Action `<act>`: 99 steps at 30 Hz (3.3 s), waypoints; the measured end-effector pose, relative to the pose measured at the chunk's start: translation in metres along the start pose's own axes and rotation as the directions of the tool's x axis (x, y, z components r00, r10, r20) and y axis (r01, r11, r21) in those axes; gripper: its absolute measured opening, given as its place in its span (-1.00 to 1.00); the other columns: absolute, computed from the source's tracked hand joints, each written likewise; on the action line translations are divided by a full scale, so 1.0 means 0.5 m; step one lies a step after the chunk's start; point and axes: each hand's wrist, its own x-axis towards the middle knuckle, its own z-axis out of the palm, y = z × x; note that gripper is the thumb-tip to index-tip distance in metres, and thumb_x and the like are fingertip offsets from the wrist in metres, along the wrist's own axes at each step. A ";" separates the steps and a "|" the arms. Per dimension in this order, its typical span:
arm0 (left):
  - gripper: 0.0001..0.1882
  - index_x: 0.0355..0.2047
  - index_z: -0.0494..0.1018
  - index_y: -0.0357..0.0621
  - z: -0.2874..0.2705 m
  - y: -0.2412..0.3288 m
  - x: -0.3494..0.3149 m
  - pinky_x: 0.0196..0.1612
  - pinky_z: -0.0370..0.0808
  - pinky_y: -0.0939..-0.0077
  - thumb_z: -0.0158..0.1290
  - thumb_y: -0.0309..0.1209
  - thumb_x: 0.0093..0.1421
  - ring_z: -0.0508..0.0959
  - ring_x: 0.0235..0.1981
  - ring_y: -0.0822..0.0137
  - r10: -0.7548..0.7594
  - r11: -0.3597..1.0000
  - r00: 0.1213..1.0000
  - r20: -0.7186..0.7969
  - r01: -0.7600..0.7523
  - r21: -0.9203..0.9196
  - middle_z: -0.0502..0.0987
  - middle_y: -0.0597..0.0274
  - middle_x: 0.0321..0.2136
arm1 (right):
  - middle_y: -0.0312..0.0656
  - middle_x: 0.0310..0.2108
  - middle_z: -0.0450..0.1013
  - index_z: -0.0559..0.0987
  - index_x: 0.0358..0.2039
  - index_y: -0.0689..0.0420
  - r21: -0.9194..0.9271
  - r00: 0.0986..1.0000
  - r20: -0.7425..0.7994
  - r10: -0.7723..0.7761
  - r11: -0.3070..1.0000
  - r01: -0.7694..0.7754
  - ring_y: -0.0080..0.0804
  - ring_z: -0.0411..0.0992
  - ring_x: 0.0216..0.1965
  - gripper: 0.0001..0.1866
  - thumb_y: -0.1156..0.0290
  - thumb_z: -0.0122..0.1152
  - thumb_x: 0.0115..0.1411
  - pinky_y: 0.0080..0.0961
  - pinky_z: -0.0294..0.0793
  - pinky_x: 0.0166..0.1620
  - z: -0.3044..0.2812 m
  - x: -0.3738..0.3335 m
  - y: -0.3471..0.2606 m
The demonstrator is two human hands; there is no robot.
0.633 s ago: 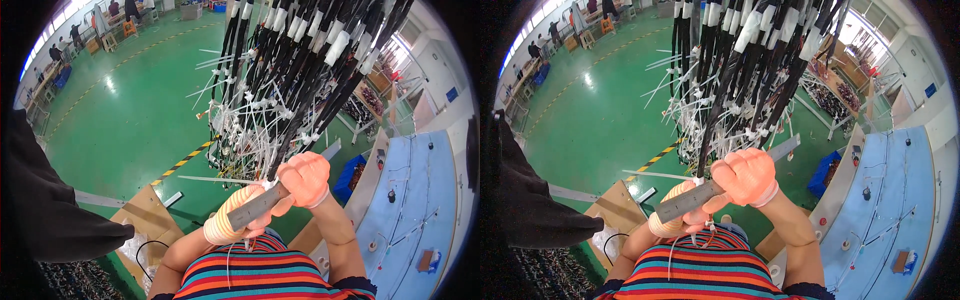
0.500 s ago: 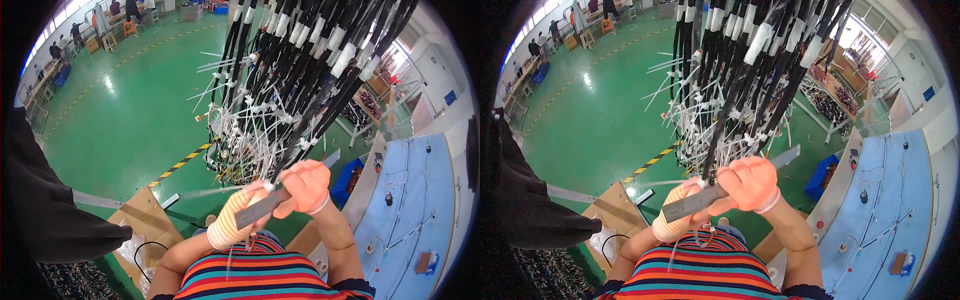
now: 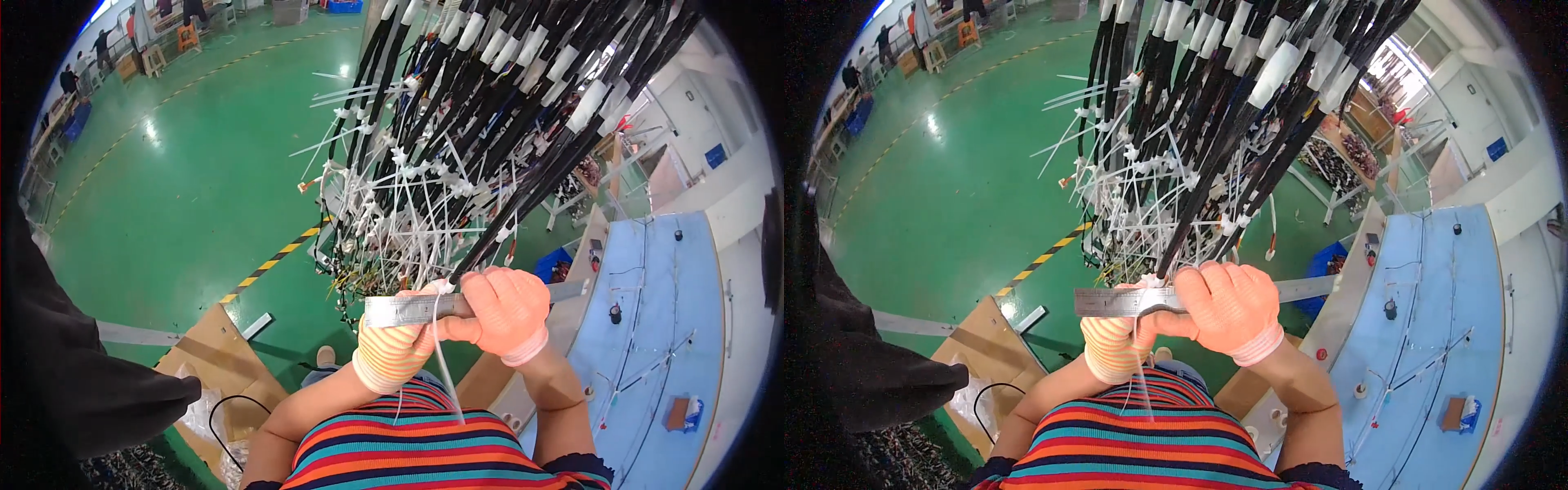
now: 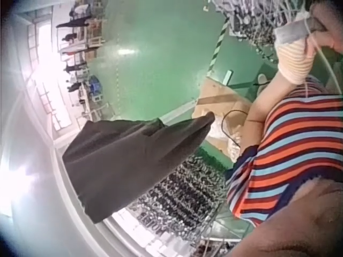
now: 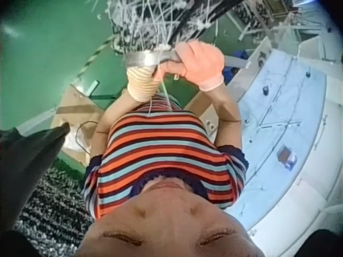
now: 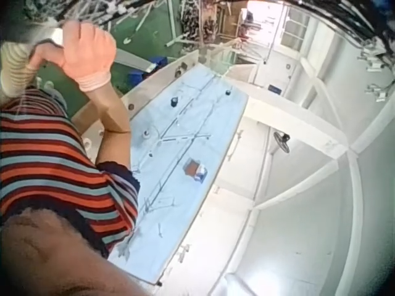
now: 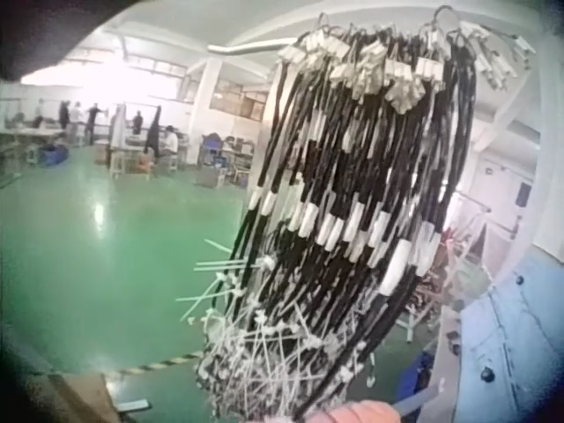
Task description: The person is using a ruler to measure and position white cable ties on a large bundle of black wires in a factory setting.
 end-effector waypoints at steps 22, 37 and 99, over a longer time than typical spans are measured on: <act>-0.59 -0.02 0.34 -0.17 0.115 -0.165 0.049 -0.15 0.45 0.34 -0.02 -0.55 0.07 0.48 -0.18 0.01 -0.215 0.916 0.975 0.059 0.223 -0.335 0.41 -0.03 -0.08 | -0.27 -0.73 0.27 0.51 -0.41 0.09 0.335 0.927 0.267 0.263 0.877 -0.345 -0.33 0.29 -0.72 -0.53 0.08 0.41 -0.30 -0.48 0.24 -0.63 -0.119 -0.091 -0.026; -0.67 -0.22 0.35 -0.12 0.148 -0.151 0.092 -0.41 0.41 0.55 0.11 -0.27 0.04 0.45 -0.50 0.38 -0.277 0.957 0.961 -0.001 0.275 -0.092 0.45 0.23 -0.41 | -0.01 -0.54 0.47 0.03 0.26 0.05 0.034 0.702 0.300 0.646 0.728 -0.684 -0.01 0.44 -0.59 -0.09 0.50 0.16 -0.17 -0.26 0.42 -0.49 0.045 0.014 -0.034; -0.77 -0.13 0.36 -0.19 -0.014 0.028 0.074 -0.39 0.46 0.56 -0.08 -0.35 0.26 0.46 -0.49 0.48 -0.102 -0.186 0.583 0.806 0.785 -0.591 0.42 0.29 -0.51 | -0.24 -0.49 0.43 0.43 -0.35 0.27 0.690 0.725 0.451 0.521 0.312 -0.653 -0.61 0.38 -0.48 -0.93 0.56 0.03 0.14 -0.66 0.37 -0.39 -0.078 0.028 -0.023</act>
